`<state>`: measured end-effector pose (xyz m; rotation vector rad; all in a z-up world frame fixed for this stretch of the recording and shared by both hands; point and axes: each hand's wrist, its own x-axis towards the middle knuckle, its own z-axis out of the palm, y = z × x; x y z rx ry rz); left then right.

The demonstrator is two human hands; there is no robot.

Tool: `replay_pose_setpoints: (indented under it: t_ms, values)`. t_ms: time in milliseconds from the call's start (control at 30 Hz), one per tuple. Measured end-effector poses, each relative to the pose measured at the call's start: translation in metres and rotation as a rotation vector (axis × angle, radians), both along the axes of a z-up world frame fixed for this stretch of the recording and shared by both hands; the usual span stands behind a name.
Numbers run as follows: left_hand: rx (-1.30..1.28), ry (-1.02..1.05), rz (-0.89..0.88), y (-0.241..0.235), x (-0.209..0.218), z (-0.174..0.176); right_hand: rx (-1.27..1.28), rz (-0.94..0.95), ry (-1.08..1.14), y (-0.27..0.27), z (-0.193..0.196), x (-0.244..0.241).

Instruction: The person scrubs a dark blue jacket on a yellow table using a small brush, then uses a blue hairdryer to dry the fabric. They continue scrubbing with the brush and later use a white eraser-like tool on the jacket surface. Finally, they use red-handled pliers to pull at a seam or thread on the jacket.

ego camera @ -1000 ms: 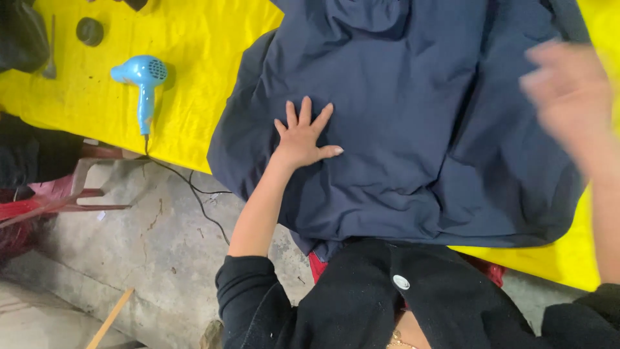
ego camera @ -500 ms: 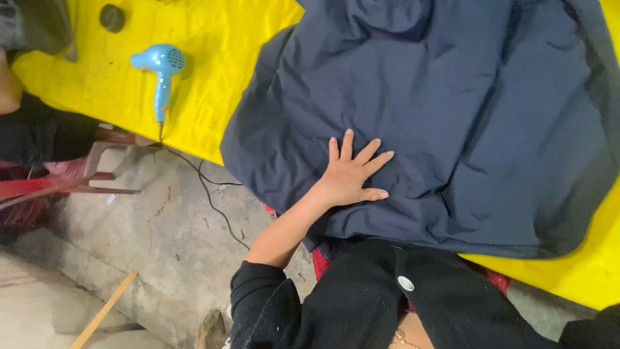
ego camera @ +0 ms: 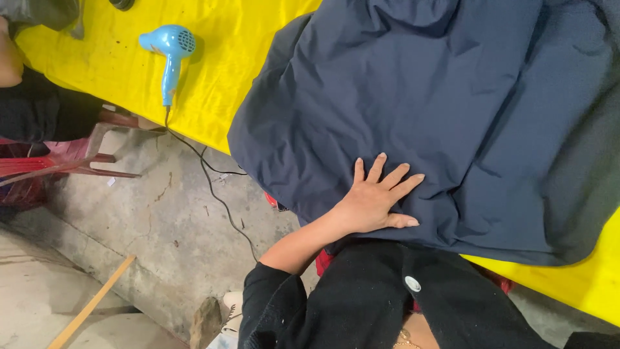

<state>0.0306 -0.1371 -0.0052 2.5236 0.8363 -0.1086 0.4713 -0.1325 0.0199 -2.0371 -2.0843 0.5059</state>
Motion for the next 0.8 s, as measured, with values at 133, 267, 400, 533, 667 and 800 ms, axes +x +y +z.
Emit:
replay_pose_setpoints:
  t_ms: [133, 267, 400, 533, 667, 800]
  values:
    - [0.124, -0.078, -0.026, -0.006, 0.014, -0.018, -0.049, -0.049, -0.068, 0.01, 0.009, -0.084]
    - [0.101, -0.149, -0.067, -0.007, 0.016, -0.015, -0.162, 0.035, -0.09, 0.021, 0.004, -0.15]
    - [0.079, -0.043, -0.097, -0.009, 0.017, -0.017, 0.321, 0.444, -0.097, 0.017, -0.062, -0.195]
    - [0.074, -0.03, -0.106, -0.008, 0.018, -0.016, 0.214, 0.441, 0.025, 0.032, -0.089, -0.208]
    - [0.074, -0.068, -0.094, -0.009, 0.015, -0.019, 0.35, 0.264, -0.294, 0.077, -0.118, -0.161]
    - [0.077, -0.075, -0.088, -0.011, 0.015, -0.021, 0.395, 0.207, 0.042, 0.069, -0.074, -0.181]
